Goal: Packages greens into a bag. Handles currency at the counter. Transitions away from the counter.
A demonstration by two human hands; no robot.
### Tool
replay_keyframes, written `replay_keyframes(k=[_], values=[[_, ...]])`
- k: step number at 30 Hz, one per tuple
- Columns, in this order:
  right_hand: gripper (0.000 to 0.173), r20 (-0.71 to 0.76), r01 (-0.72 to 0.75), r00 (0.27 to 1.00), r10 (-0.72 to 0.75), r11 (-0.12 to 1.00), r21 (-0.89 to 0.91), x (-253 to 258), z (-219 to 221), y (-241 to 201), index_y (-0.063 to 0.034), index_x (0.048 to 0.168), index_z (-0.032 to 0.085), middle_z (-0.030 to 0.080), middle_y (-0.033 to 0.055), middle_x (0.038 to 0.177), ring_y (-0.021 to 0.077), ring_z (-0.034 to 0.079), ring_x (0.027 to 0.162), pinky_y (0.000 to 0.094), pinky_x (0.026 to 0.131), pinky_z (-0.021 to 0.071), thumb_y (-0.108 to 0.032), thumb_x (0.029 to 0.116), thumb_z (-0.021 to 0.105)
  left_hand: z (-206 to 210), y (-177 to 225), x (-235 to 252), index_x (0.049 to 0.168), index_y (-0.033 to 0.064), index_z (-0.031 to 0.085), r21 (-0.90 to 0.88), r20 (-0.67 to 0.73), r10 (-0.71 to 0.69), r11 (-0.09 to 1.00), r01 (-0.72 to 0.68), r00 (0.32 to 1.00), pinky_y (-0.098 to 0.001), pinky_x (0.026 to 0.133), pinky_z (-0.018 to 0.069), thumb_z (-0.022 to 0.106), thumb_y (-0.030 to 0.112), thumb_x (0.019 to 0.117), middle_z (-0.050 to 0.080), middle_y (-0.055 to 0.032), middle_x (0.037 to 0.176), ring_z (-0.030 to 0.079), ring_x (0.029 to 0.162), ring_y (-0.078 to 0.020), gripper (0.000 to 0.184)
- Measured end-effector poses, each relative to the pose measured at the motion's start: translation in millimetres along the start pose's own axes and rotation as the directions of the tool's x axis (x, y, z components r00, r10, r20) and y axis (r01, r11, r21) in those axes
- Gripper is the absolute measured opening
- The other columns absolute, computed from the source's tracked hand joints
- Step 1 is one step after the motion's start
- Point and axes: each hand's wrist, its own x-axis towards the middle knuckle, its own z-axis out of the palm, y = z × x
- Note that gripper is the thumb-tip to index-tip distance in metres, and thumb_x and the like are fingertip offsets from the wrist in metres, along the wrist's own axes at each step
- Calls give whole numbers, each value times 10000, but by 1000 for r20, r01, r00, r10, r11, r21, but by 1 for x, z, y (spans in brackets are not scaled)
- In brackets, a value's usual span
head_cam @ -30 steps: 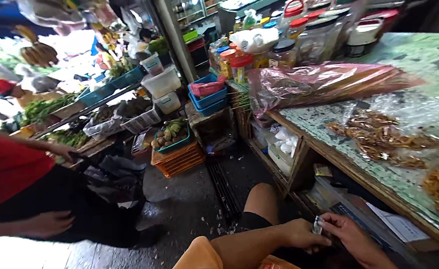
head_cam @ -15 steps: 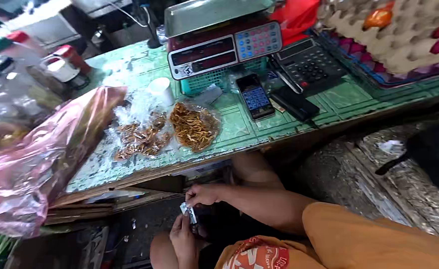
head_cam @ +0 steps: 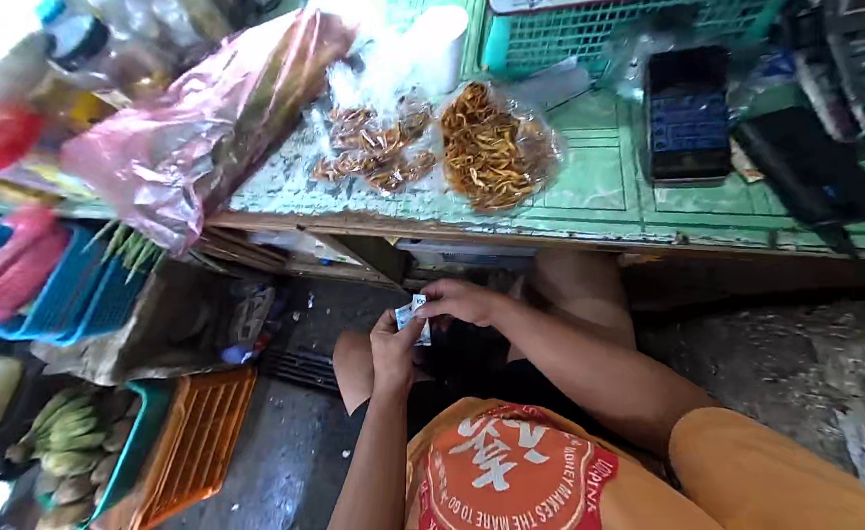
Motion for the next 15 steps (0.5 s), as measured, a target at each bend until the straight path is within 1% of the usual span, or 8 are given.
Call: replay_keyframes(k=[2,3,6,8,10,13,14,15], values=[[184,35,33,999,-34,999,41,-1,-5,-2,-37,947,617,670,24,845,108,657,748,291,698,568,-199,1031,598,-3,3,-4,1078,-49,651,-156,77,-64,985,75,995,-374,773,627,716,41,868,736,-151,927,729,825,-200,238],[184,36,43,998,-45,998,49,0,-8,-2,-37,925,616,670,23,836,105,659,750,289,710,570,-182,1036,587,-5,5,-5,1098,-33,655,-224,108,-83,969,106,991,-386,801,627,693,52,893,741,-156,963,737,862,-209,225],[181,33,60,998,-62,996,59,1,-9,0,-25,940,628,683,30,845,105,665,766,286,737,570,-161,1043,565,-12,7,-9,1067,-4,653,-339,121,-106,930,141,987,-411,831,619,635,53,941,739,-175,1005,737,912,-241,140],[188,-1,61,998,-61,995,76,3,-8,0,-18,979,643,691,38,865,108,665,781,284,737,565,-164,1051,551,-19,3,-7,1064,6,644,-367,120,-104,919,141,987,-420,813,618,666,28,908,729,-185,1011,733,901,-258,160],[220,-60,37,998,-31,995,95,4,-9,-2,-10,1067,656,689,46,899,110,660,798,281,730,557,-195,1067,538,-23,2,-5,1085,-5,649,-334,113,-104,933,136,988,-407,784,624,678,7,889,730,-181,995,735,868,-246,199],[338,-104,-30,994,37,997,67,5,-8,-1,-31,1126,628,665,43,901,111,647,785,279,703,547,-356,1061,562,-20,-1,-7,956,-16,650,-175,35,-91,980,96,995,-369,748,616,696,-6,877,722,-142,888,715,804,-198,92],[391,-98,-51,994,53,998,26,5,-6,0,-28,1134,619,653,48,900,120,640,784,294,708,550,-406,1042,586,-18,-2,-8,969,-32,644,-101,12,-75,992,76,997,-364,752,614,712,-4,868,720,-143,889,710,804,-193,124],[431,-88,-62,994,60,998,-22,6,-2,0,-17,1144,628,657,67,916,140,641,793,324,721,557,-429,1018,615,-16,-2,-9,1026,-63,655,-31,-7,-62,998,62,998,-368,767,617,731,-1,852,724,-159,915,713,822,-202,200]])
